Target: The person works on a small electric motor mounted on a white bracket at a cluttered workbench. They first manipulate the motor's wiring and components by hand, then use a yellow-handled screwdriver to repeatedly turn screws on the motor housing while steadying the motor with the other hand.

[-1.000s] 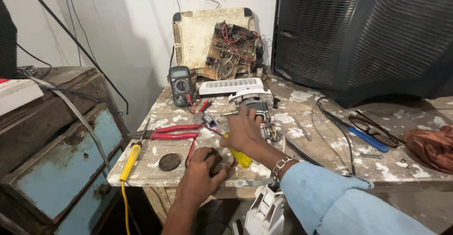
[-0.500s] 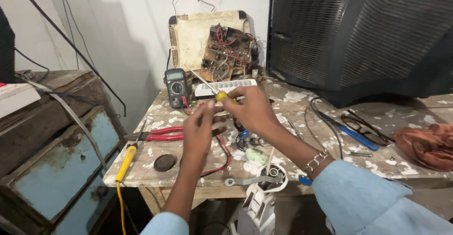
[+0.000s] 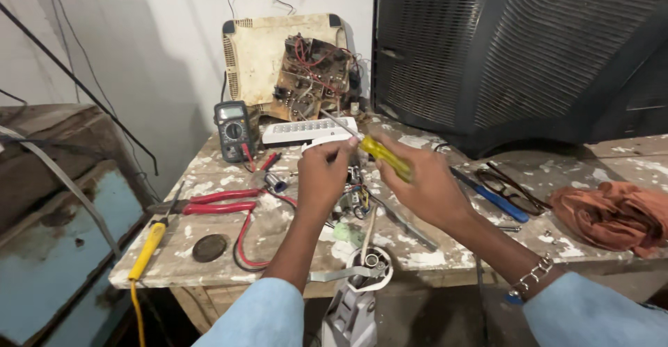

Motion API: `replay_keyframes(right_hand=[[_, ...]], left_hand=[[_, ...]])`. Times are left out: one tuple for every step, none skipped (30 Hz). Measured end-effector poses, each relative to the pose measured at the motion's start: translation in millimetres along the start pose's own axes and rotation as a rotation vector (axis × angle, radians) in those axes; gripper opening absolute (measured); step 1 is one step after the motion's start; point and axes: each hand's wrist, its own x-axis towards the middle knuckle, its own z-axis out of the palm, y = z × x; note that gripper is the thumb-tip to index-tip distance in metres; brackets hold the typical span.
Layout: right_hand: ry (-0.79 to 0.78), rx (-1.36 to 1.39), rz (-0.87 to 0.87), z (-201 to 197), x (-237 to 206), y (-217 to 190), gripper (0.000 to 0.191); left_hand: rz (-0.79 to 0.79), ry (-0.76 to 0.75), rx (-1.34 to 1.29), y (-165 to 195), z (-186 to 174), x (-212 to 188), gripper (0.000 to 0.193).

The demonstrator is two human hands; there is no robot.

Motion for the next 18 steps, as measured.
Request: replay_keyframes(right_hand=[[-0.011,-0.071,0.04,-3.1,-2.1,0.5,0.051],[-0.022,-0.142,0.079,-6.3,-5.1,1.5,0.049],[-0.033,-0.211,0.119,-7.9,-9.0,2.4,0.046],[-0.083,-0.26,0.185,-8.2,-14.3,3.5,0.045],[-0.131,-0.309,0.252,-7.5,-21.0,4.8,0.044],[-0.179,-0.357,0.321,-5.8,-28.5,6.7,0.043],[-0.095,-0.357,0.193,-2.7,-38.1,8.5,0.043],[-0.008,-0.355,0.065,0.9,-49.1,10.3,0.044],[0.081,-0.351,-0.063,5.0,-58.4,12.5,0.044],[0.104,-0.323,-0.038,8.6,-67.6,15.1,0.043],[0.127,-0.295,-0.011,11.2,-77.6,17.4,0.042],[0.149,-0.267,0.016,13.8,-85.5,19.9,0.041],[0.151,-0.269,0.026,16.3,-90.8,22.0,0.041],[0.154,-0.271,0.035,16.9,-95.3,24.4,0.042],[0.158,-0.273,0.042,17.3,-99.1,25.9,0.042],[0.148,-0.267,0.049,17.1,-103.6,26.3,0.043],[0.139,-0.26,0.055,16.6,-107.3,26.0,0.045],[0.131,-0.255,0.06,16.9,-109.9,25.1,0.046]], left_hand=[[0.133,0.018,0.086,-7.2,2.6,2.3,0.031],[0.267,0.036,0.173,-14.5,4.8,3.3,0.029],[0.266,-0.021,0.263,-21.7,6.5,2.7,0.039],[0.265,-0.08,0.353,-28.4,7.9,1.2,0.051],[0.263,-0.139,0.443,-34.1,9.4,0.0,0.065],[0.206,-0.196,0.499,-38.4,12.1,-1.4,0.072],[0.15,-0.252,0.554,-41.8,14.5,-2.7,0.08],[0.094,-0.305,0.61,-44.0,16.3,-2.6,0.088],[0.064,-0.334,0.586,-45.5,17.4,-2.1,0.09],[0.03,-0.363,0.563,-46.5,17.4,-3.0,0.093],[-0.004,-0.393,0.54,-46.9,17.0,-4.0,0.096],[-0.005,-0.42,0.559,-46.6,16.6,-5.1,0.098],[-0.007,-0.447,0.58,-46.2,14.7,-6.0,0.101],[-0.007,-0.473,0.601,-45.3,13.5,-7.0,0.104],[0.001,-0.487,0.622,-44.2,12.1,-7.8,0.106],[0.01,-0.5,0.643,-42.8,10.7,-8.9,0.108],[0.019,-0.51,0.665,-41.4,9.2,-9.3,0.11],[0.033,-0.502,0.672,-39.8,8.4,-9.9,0.11]])
